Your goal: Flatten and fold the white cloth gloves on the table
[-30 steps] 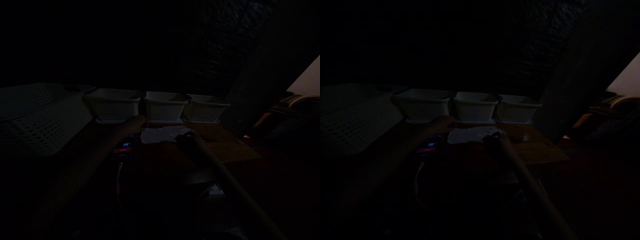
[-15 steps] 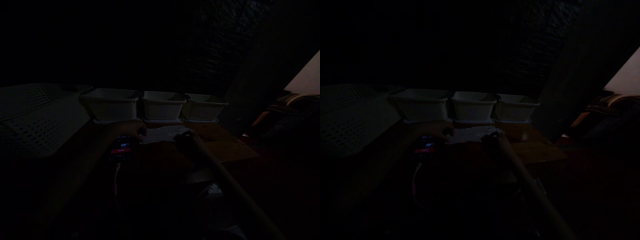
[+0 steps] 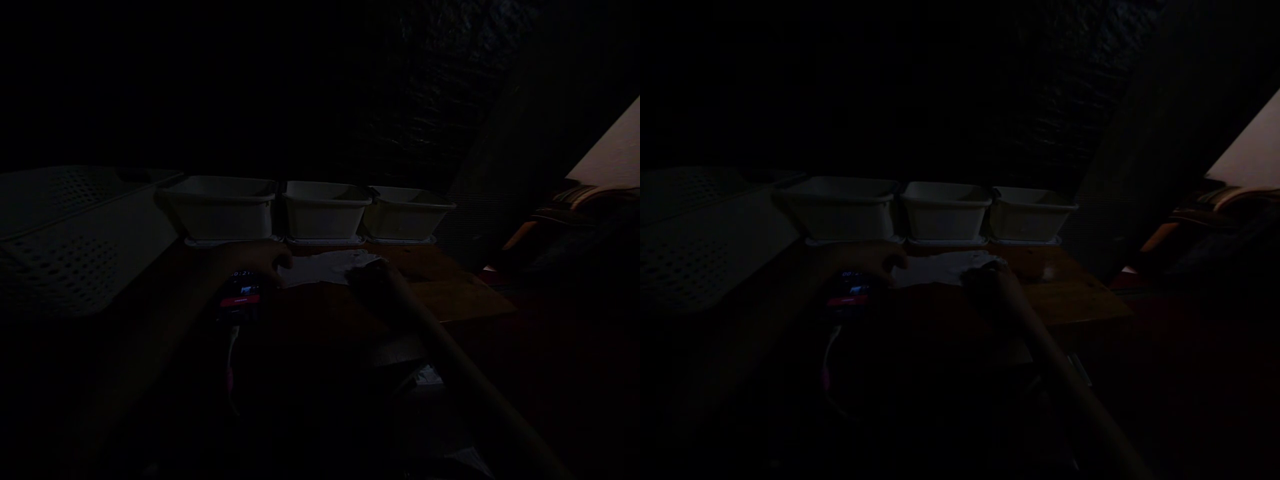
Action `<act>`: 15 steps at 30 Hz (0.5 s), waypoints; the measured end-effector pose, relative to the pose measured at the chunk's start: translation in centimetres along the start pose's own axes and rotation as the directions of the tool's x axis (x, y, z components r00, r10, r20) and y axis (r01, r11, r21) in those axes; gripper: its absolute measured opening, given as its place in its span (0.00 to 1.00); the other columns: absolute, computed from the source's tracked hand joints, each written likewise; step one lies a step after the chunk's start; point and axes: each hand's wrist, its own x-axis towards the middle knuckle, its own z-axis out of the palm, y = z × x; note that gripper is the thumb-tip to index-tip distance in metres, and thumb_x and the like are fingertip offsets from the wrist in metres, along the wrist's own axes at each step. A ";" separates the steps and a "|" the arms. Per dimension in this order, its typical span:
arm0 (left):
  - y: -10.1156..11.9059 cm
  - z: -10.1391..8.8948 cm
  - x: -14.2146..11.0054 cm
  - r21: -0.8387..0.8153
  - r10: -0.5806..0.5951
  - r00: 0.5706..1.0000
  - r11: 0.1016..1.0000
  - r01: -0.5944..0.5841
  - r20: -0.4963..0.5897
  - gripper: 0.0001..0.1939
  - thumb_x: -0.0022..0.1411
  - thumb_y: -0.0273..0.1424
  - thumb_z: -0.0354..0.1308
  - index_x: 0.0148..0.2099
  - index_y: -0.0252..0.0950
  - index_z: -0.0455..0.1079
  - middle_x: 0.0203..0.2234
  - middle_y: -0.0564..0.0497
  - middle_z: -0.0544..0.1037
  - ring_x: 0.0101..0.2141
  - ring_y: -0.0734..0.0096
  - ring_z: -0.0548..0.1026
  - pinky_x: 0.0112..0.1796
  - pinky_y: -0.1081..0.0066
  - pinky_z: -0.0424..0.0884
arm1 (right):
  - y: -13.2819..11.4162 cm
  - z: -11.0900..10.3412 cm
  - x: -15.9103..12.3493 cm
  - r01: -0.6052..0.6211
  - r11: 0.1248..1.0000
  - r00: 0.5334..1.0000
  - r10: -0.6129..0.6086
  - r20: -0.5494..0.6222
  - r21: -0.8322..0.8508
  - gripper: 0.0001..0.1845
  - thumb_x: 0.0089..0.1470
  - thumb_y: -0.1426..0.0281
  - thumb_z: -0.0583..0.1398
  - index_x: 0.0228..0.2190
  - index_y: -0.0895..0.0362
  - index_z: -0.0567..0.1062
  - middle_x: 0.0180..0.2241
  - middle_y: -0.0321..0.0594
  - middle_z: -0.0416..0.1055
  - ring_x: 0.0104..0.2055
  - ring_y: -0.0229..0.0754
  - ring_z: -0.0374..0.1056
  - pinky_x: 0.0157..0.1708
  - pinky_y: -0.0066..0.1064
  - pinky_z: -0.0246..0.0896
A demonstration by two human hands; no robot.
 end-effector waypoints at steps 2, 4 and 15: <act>0.3 -0.1 -0.1 0.014 -0.015 1.000 1.000 0.015 -0.001 0.29 0.49 0.38 0.69 0.52 0.35 0.71 0.49 0.45 0.77 0.43 0.65 0.76 0.38 0.74 0.68 | -0.4 -0.4 -0.1 -0.033 0.999 0.999 0.034 -0.008 0.043 0.17 0.61 0.70 0.54 0.48 0.56 0.78 0.51 0.50 0.71 0.51 0.47 0.68 0.51 0.34 0.64; 0.6 -0.1 -0.2 0.032 -0.025 1.000 0.999 0.025 -0.009 0.28 0.49 0.38 0.69 0.52 0.35 0.71 0.49 0.45 0.77 0.43 0.65 0.76 0.39 0.74 0.68 | -0.7 -0.7 -0.1 -0.071 0.995 0.997 0.072 -0.010 0.076 0.17 0.62 0.69 0.54 0.47 0.58 0.77 0.49 0.52 0.72 0.48 0.47 0.69 0.48 0.33 0.65; 1.0 -0.1 -0.5 0.048 -0.022 1.000 0.999 0.022 0.006 0.30 0.50 0.37 0.69 0.55 0.36 0.70 0.52 0.45 0.75 0.47 0.63 0.75 0.43 0.74 0.68 | -2.2 -1.9 -0.5 -0.198 0.968 0.980 0.199 0.011 0.152 0.13 0.61 0.64 0.56 0.40 0.58 0.77 0.43 0.52 0.76 0.41 0.46 0.71 0.42 0.33 0.64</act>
